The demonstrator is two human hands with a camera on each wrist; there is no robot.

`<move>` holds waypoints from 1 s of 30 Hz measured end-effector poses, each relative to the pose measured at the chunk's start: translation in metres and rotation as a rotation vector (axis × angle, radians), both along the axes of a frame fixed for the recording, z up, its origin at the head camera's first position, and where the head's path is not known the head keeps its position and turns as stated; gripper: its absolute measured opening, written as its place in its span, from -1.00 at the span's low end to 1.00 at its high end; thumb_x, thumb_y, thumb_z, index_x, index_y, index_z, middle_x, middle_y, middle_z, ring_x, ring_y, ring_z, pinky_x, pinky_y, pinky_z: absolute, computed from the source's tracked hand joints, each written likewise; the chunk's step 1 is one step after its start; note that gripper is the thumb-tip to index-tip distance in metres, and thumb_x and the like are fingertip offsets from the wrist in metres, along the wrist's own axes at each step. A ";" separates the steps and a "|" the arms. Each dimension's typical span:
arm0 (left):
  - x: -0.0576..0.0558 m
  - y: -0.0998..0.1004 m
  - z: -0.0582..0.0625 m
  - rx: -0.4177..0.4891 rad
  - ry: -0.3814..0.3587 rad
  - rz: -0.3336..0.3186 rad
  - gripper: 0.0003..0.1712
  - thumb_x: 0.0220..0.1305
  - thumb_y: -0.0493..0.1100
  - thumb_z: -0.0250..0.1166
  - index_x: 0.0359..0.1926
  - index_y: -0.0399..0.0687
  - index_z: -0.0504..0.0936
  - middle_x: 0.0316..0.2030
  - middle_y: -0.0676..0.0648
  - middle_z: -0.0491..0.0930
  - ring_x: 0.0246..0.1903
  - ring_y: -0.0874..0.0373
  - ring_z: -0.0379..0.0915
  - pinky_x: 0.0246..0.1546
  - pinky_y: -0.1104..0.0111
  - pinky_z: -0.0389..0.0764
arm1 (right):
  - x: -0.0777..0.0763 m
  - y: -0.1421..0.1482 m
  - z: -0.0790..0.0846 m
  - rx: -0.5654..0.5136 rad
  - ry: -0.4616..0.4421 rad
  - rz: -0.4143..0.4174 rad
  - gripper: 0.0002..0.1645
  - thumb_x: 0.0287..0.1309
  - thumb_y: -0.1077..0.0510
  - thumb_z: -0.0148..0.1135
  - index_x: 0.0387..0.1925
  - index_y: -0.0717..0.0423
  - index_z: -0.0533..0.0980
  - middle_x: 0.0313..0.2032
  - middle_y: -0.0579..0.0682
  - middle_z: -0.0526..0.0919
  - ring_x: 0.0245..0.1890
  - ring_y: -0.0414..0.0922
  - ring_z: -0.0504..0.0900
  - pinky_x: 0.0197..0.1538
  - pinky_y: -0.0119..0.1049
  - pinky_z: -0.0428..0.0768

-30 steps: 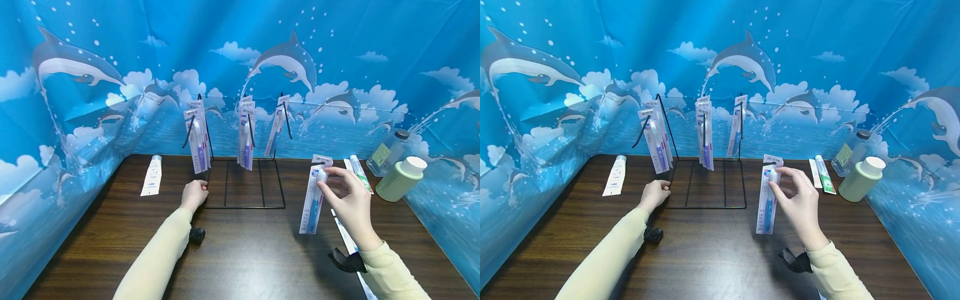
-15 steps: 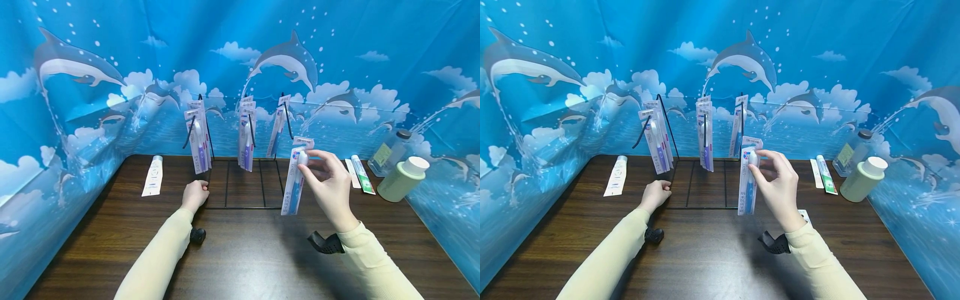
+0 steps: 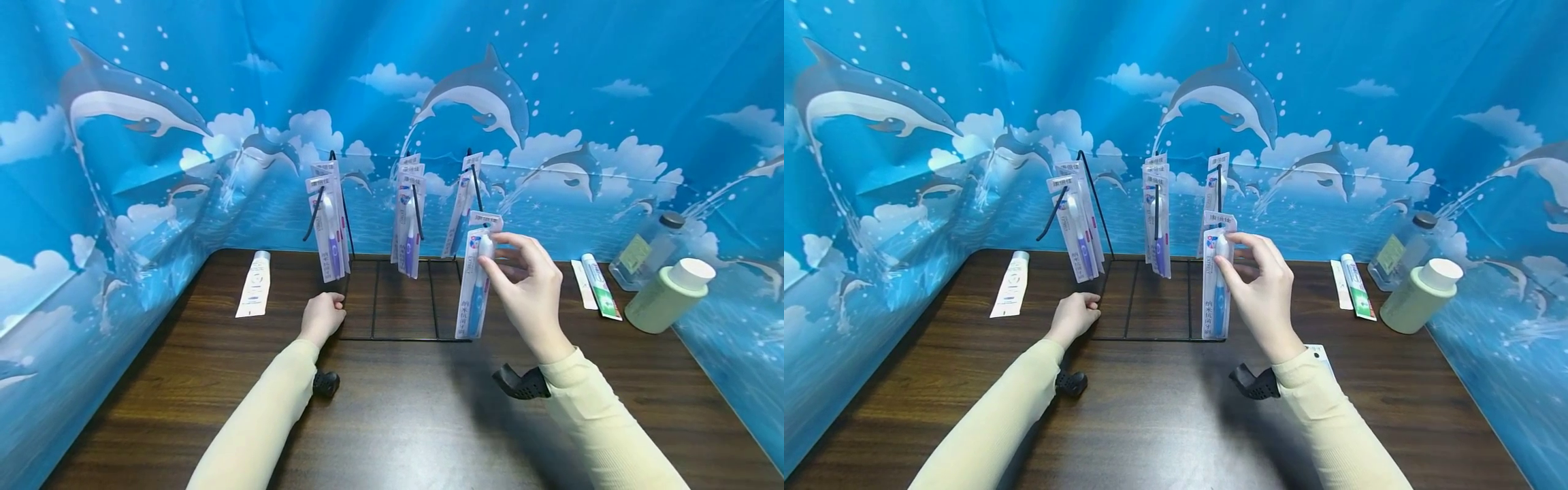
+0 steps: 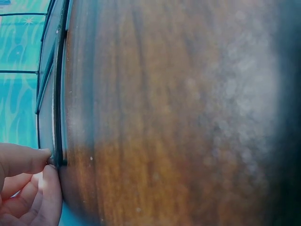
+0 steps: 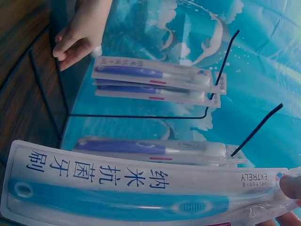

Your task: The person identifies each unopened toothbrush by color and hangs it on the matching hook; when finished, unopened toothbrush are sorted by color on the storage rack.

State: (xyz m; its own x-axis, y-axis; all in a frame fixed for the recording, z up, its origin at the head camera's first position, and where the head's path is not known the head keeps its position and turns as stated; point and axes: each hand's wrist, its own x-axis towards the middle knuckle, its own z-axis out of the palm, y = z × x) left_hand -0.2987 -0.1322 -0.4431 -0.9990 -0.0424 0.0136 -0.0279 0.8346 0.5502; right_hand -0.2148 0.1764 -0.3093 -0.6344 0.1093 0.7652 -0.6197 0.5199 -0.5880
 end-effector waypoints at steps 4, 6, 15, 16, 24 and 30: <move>-0.001 0.000 -0.001 -0.003 -0.002 0.003 -0.62 0.15 -0.31 0.24 0.03 -0.23 0.62 -0.32 -0.05 0.66 -0.14 -0.04 0.53 -0.02 0.13 0.48 | -0.007 0.001 -0.002 -0.003 -0.009 0.001 -0.62 0.02 0.28 0.38 -0.06 0.20 0.58 -0.20 0.11 0.59 -0.21 -0.05 0.67 -0.20 -0.55 0.58; -0.001 0.000 -0.001 -0.004 0.000 0.006 -0.62 0.15 -0.31 0.24 0.03 -0.22 0.62 -0.32 -0.05 0.67 -0.13 -0.04 0.53 -0.02 0.14 0.48 | -0.012 0.001 -0.003 0.003 -0.015 -0.001 -0.62 0.02 0.28 0.38 -0.05 0.20 0.57 -0.20 0.12 0.58 -0.20 -0.03 0.66 -0.21 -0.54 0.58; 0.000 0.000 0.001 -0.004 0.018 0.002 -0.63 0.13 -0.32 0.25 0.01 -0.25 0.63 -0.35 -0.05 0.66 -0.16 -0.03 0.54 -0.04 0.13 0.49 | -0.034 -0.004 -0.003 0.006 -0.044 -0.021 -0.59 0.05 0.21 0.37 -0.02 0.22 0.54 -0.14 0.13 0.56 -0.17 -0.04 0.65 -0.20 -0.26 0.64; 0.000 0.000 0.001 -0.005 0.020 0.002 -0.63 0.13 -0.32 0.25 0.01 -0.25 0.63 -0.35 -0.05 0.66 -0.17 -0.04 0.53 -0.05 0.13 0.49 | -0.037 -0.005 -0.003 0.006 -0.044 -0.024 -0.59 0.06 0.20 0.37 -0.02 0.22 0.54 -0.13 0.13 0.56 -0.17 -0.04 0.65 -0.20 -0.23 0.64; -0.001 -0.002 -0.002 -0.010 0.010 0.008 -0.63 0.15 -0.31 0.25 0.02 -0.23 0.63 -0.35 -0.04 0.66 -0.18 -0.02 0.53 -0.04 0.14 0.49 | -0.061 -0.004 -0.004 0.001 -0.058 -0.041 -0.60 0.11 0.20 0.32 0.00 0.22 0.52 -0.10 0.15 0.54 -0.14 -0.01 0.64 -0.16 -0.14 0.65; -0.001 0.000 -0.002 -0.005 0.007 0.011 -0.63 0.14 -0.31 0.26 0.02 -0.22 0.63 -0.34 -0.03 0.66 -0.18 -0.01 0.54 -0.05 0.14 0.49 | -0.079 -0.002 -0.002 0.012 -0.078 -0.075 -0.60 0.13 0.18 0.31 0.01 0.20 0.51 -0.06 0.15 0.53 -0.11 0.01 0.63 -0.13 -0.11 0.64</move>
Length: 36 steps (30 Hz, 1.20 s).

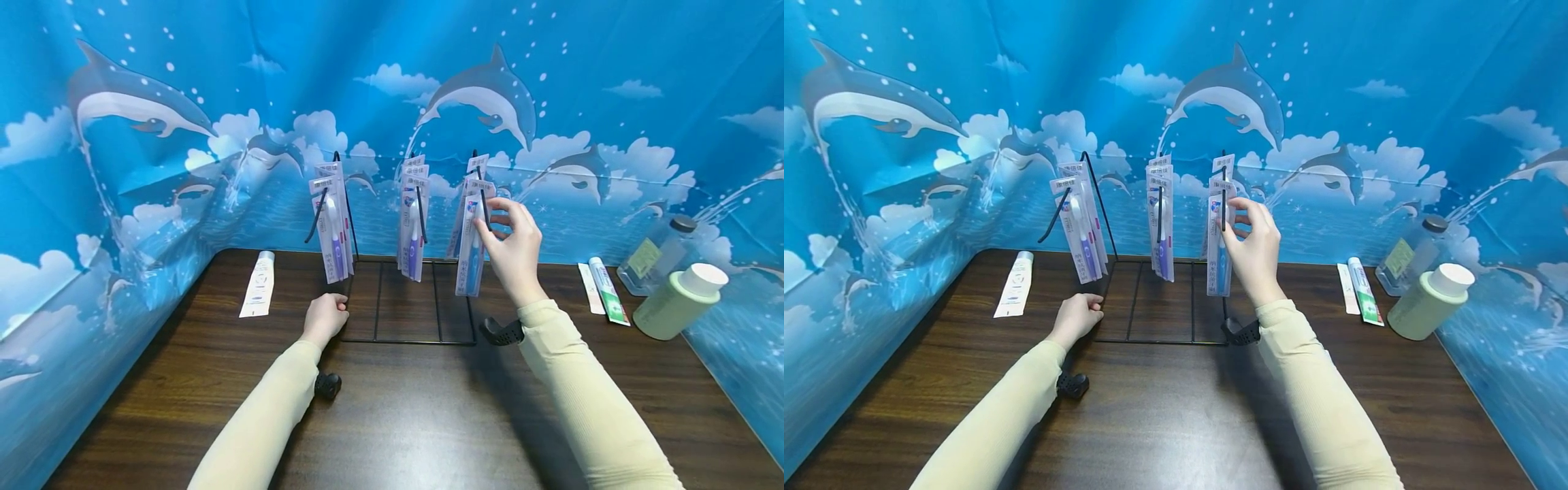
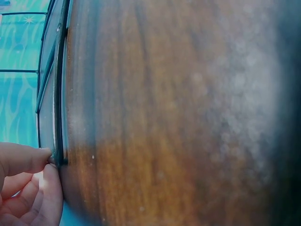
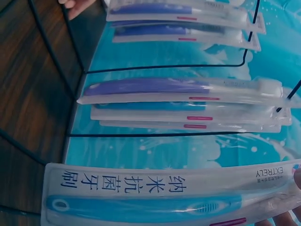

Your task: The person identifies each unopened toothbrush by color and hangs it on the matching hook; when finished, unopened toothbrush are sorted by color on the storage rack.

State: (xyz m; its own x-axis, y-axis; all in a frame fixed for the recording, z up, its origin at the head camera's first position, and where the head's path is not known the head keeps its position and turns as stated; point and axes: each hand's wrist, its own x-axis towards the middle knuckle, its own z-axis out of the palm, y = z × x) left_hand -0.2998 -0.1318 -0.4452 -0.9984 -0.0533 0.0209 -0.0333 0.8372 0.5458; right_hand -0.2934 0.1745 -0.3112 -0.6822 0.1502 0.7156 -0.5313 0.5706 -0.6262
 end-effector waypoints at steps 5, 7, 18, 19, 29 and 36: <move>0.001 0.003 0.001 0.009 -0.005 -0.005 -0.62 0.14 -0.31 0.25 0.03 -0.22 0.63 -0.34 -0.03 0.66 -0.17 -0.01 0.54 -0.05 0.15 0.49 | -0.011 0.000 0.001 -0.025 -0.003 -0.006 -0.59 0.14 0.17 0.30 0.02 0.21 0.49 -0.02 0.15 0.53 -0.11 0.03 0.63 -0.11 -0.09 0.63; 0.001 0.004 0.001 0.010 -0.004 -0.002 -0.62 0.14 -0.32 0.25 0.03 -0.22 0.63 -0.34 -0.03 0.66 -0.17 -0.01 0.53 -0.05 0.15 0.49 | -0.015 0.001 0.001 -0.017 -0.004 -0.010 -0.59 0.15 0.16 0.28 0.03 0.20 0.49 -0.01 0.15 0.53 -0.10 0.03 0.63 -0.10 -0.08 0.62; 0.001 0.005 0.002 0.020 -0.002 0.004 -0.63 0.14 -0.31 0.27 0.02 -0.22 0.63 -0.33 -0.04 0.66 -0.19 0.00 0.53 -0.05 0.17 0.49 | -0.031 0.004 0.005 0.014 -0.022 -0.034 -0.59 0.19 0.12 0.25 0.04 0.19 0.47 0.00 0.16 0.52 -0.06 0.04 0.62 -0.05 -0.09 0.61; 0.000 0.005 0.002 0.018 0.001 0.001 -0.62 0.13 -0.31 0.27 0.02 -0.22 0.63 -0.33 -0.04 0.66 -0.19 0.00 0.53 -0.06 0.17 0.49 | -0.030 0.003 0.006 0.009 -0.024 -0.029 -0.59 0.20 0.12 0.25 0.05 0.19 0.47 0.00 0.16 0.52 -0.06 0.04 0.62 -0.05 -0.10 0.61; 0.001 0.004 0.004 -0.001 0.012 -0.004 -0.62 0.10 -0.32 0.26 0.00 -0.24 0.64 -0.35 -0.04 0.67 -0.19 -0.01 0.54 -0.06 0.17 0.49 | -0.017 0.005 0.009 -0.022 -0.042 -0.019 -0.59 0.16 0.11 0.28 0.03 0.16 0.50 0.03 0.09 0.55 -0.05 -0.03 0.62 -0.02 -0.16 0.60; 0.003 0.002 0.004 0.004 0.006 0.011 -0.63 0.12 -0.33 0.25 0.00 -0.23 0.64 -0.33 -0.05 0.67 -0.15 -0.02 0.53 -0.04 0.16 0.48 | 0.011 0.020 0.002 -0.024 -0.054 -0.027 -0.66 0.15 0.18 0.29 -0.03 0.19 0.54 -0.08 0.07 0.62 -0.15 -0.02 0.65 -0.08 -0.08 0.61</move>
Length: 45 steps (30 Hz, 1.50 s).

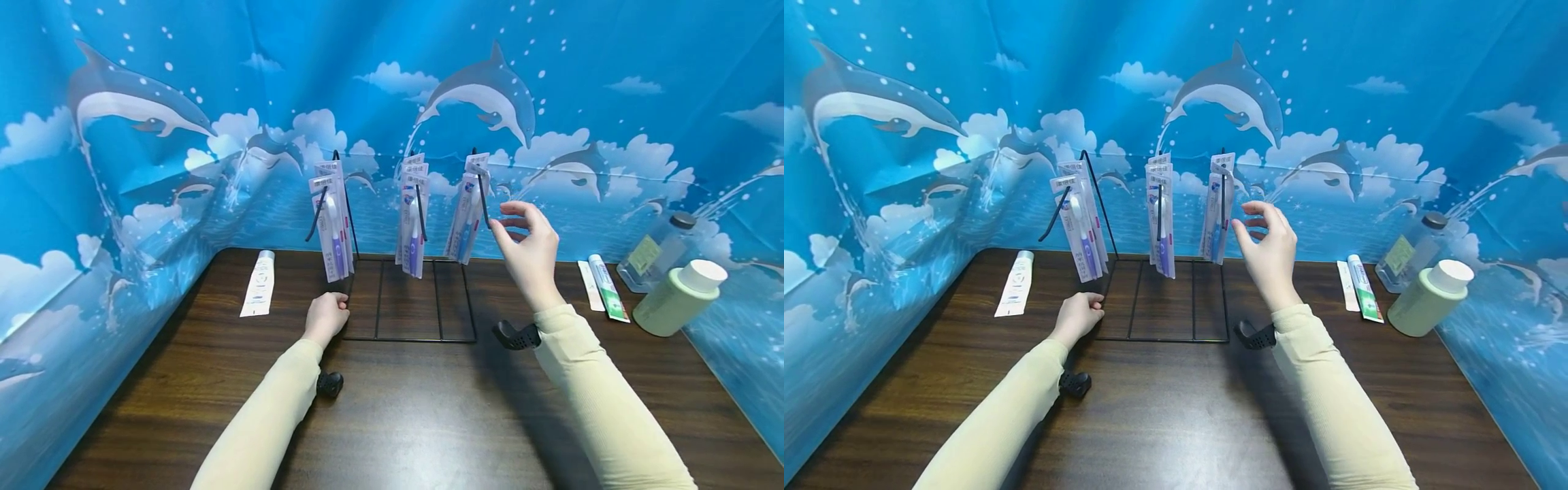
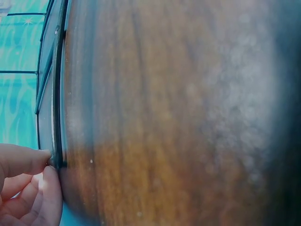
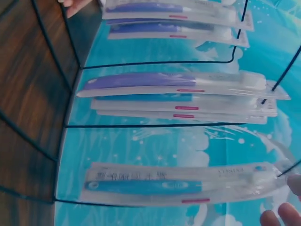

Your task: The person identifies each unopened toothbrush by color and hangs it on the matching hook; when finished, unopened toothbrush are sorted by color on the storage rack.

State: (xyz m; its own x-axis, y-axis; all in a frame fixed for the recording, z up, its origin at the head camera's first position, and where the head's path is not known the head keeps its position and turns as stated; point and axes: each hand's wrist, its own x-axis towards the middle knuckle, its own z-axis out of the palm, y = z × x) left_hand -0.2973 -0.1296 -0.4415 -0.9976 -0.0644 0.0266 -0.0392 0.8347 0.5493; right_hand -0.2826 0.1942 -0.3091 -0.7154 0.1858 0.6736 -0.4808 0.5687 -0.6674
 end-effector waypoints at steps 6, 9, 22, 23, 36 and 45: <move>0.001 -0.002 -0.001 -0.008 0.010 -0.012 -0.63 0.12 -0.33 0.24 -0.01 -0.25 0.64 -0.32 -0.07 0.67 -0.16 -0.03 0.54 -0.05 0.15 0.49 | 0.036 0.023 -0.020 0.026 -0.092 -0.049 -0.68 0.14 0.16 0.30 -0.06 0.17 0.56 -0.18 0.06 0.67 -0.26 -0.24 0.63 -0.19 -0.55 0.53; 0.001 -0.004 -0.001 -0.014 0.026 -0.014 -0.63 0.09 -0.34 0.23 -0.02 -0.26 0.64 -0.31 -0.09 0.68 -0.16 -0.05 0.55 -0.05 0.14 0.50 | 0.051 0.034 -0.031 0.038 -0.130 -0.061 -0.70 0.12 0.20 0.31 -0.08 0.19 0.56 -0.22 0.07 0.67 -0.34 -0.46 0.56 -0.25 -0.67 0.46; 0.001 -0.009 0.000 -0.026 0.025 -0.013 -0.62 0.10 -0.33 0.22 0.00 -0.26 0.63 -0.26 -0.11 0.68 -0.13 -0.06 0.56 -0.04 0.14 0.49 | 0.092 0.089 -0.077 0.312 -0.319 -0.111 -0.81 0.11 0.16 0.32 -0.20 0.10 0.61 -0.35 -0.01 0.68 -0.44 -0.44 0.51 -0.37 -0.59 0.43; 0.000 -0.009 0.000 -0.031 0.027 -0.017 -0.62 0.09 -0.33 0.22 -0.01 -0.27 0.63 -0.26 -0.11 0.68 -0.14 -0.06 0.56 -0.05 0.13 0.50 | 0.094 0.093 -0.080 0.327 -0.338 -0.110 -0.81 0.11 0.15 0.32 -0.20 0.10 0.61 -0.36 -0.01 0.68 -0.45 -0.40 0.51 -0.39 -0.54 0.44; 0.000 -0.006 0.000 -0.035 0.029 -0.022 -0.62 0.09 -0.34 0.21 -0.01 -0.27 0.63 -0.27 -0.10 0.68 -0.14 -0.06 0.56 -0.05 0.13 0.50 | 0.113 0.134 -0.109 0.480 -0.585 -0.116 -0.70 0.08 0.15 0.32 -0.18 0.26 0.60 -0.29 0.20 0.70 -0.34 0.09 0.67 -0.35 -0.06 0.55; 0.001 -0.001 0.001 -0.033 0.011 -0.037 -0.63 0.12 -0.32 0.23 0.00 -0.26 0.62 -0.27 -0.10 0.67 -0.16 -0.05 0.55 -0.05 0.13 0.50 | 0.114 0.153 -0.117 0.529 -0.775 -0.068 -0.65 0.03 0.07 0.35 -0.27 0.31 0.61 -0.33 0.22 0.68 -0.42 0.00 0.62 -0.36 -0.04 0.54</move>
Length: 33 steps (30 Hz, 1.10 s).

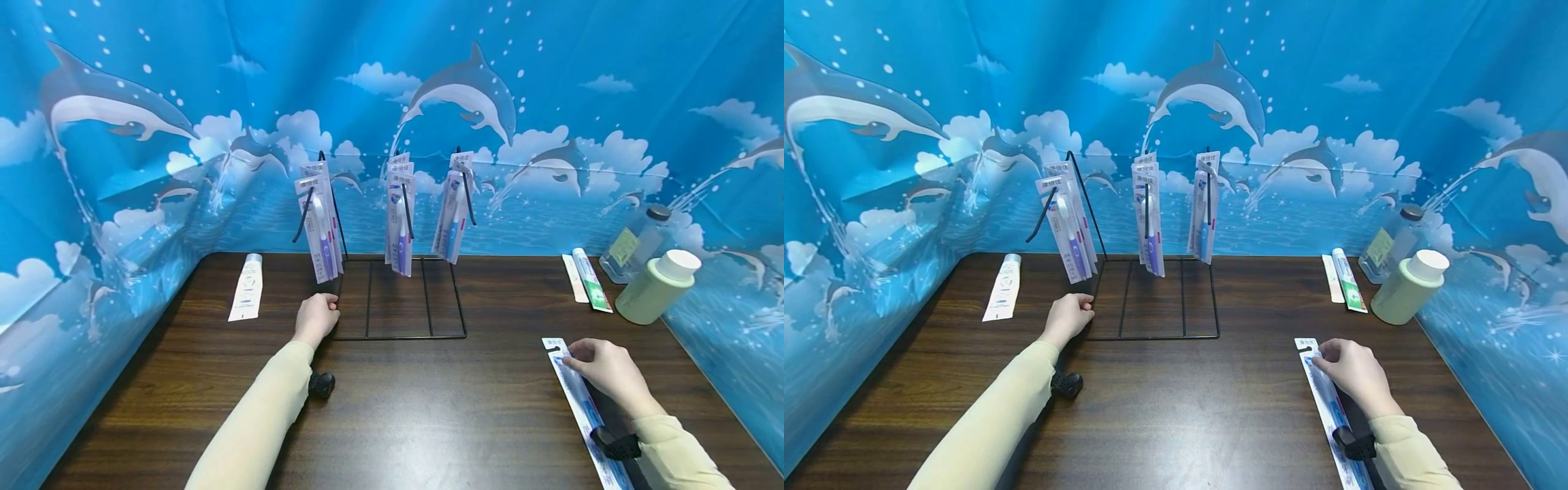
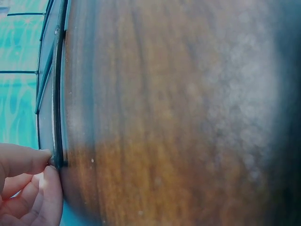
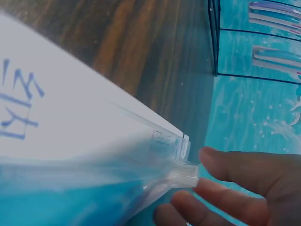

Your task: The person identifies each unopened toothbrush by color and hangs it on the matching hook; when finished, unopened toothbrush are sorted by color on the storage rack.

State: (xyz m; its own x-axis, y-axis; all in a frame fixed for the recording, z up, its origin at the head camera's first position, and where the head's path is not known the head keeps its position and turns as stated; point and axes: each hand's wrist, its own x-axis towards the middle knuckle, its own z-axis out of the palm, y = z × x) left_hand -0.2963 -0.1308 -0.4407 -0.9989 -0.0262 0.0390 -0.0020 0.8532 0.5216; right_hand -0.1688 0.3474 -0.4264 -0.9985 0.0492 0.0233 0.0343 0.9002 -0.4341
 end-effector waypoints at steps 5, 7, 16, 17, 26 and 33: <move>-0.001 0.000 -0.001 -0.003 -0.005 -0.002 -0.62 0.13 -0.32 0.23 0.01 -0.26 0.62 -0.25 -0.11 0.67 -0.14 -0.06 0.55 -0.05 0.12 0.50 | -0.002 -0.001 -0.001 0.009 -0.064 -0.014 -0.65 0.01 0.05 0.36 -0.38 0.33 0.62 -0.46 0.11 0.67 -0.53 -0.13 0.52 -0.47 -0.19 0.47; -0.001 0.000 0.000 0.002 -0.012 -0.001 -0.62 0.15 -0.32 0.23 0.03 -0.26 0.61 -0.23 -0.11 0.67 -0.13 -0.06 0.55 -0.03 0.12 0.49 | -0.003 -0.002 -0.001 0.014 -0.072 -0.021 -0.67 0.00 0.05 0.37 -0.44 0.31 0.62 -0.52 0.04 0.64 -0.56 -0.14 0.48 -0.50 -0.23 0.43; -0.001 0.001 0.001 0.006 -0.020 0.003 -0.61 0.15 -0.32 0.22 0.04 -0.26 0.60 -0.23 -0.11 0.67 -0.13 -0.06 0.54 -0.02 0.11 0.49 | -0.003 -0.004 0.006 0.034 -0.081 -0.044 -0.76 0.01 0.07 0.29 -0.49 0.20 0.61 -0.57 -0.04 0.59 -0.56 -0.12 0.44 -0.51 -0.22 0.37; -0.001 0.000 0.001 0.006 -0.019 0.003 -0.61 0.16 -0.32 0.22 0.04 -0.26 0.60 -0.24 -0.11 0.67 -0.13 -0.06 0.54 -0.03 0.11 0.49 | -0.002 -0.005 0.008 0.028 -0.075 -0.051 -0.76 0.02 0.07 0.28 -0.47 0.21 0.61 -0.56 -0.02 0.59 -0.56 -0.12 0.44 -0.51 -0.22 0.36; 0.000 0.001 0.002 0.005 -0.009 0.001 -0.62 0.14 -0.32 0.21 0.03 -0.26 0.61 -0.23 -0.11 0.68 -0.11 -0.07 0.55 -0.02 0.12 0.49 | 0.002 -0.008 0.026 -0.051 0.090 -0.080 -0.70 0.09 0.07 0.28 -0.38 0.29 0.56 -0.49 0.11 0.64 -0.54 -0.11 0.48 -0.51 -0.27 0.38; 0.000 0.000 0.002 -0.005 -0.002 -0.003 -0.62 0.14 -0.32 0.22 0.02 -0.27 0.61 -0.24 -0.11 0.68 -0.12 -0.07 0.55 -0.03 0.12 0.49 | 0.008 -0.018 0.044 -0.101 0.279 -0.108 -0.63 0.11 0.01 0.32 -0.20 0.24 0.54 -0.35 0.19 0.68 -0.45 -0.14 0.61 -0.47 -0.34 0.46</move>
State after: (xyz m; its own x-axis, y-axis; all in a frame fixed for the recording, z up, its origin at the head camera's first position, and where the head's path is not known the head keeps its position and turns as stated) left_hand -0.2961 -0.1304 -0.4392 -0.9990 -0.0235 0.0376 -0.0007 0.8556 0.5176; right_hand -0.1605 0.3293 -0.3822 -0.9433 0.1703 0.2850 -0.0059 0.8496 -0.5274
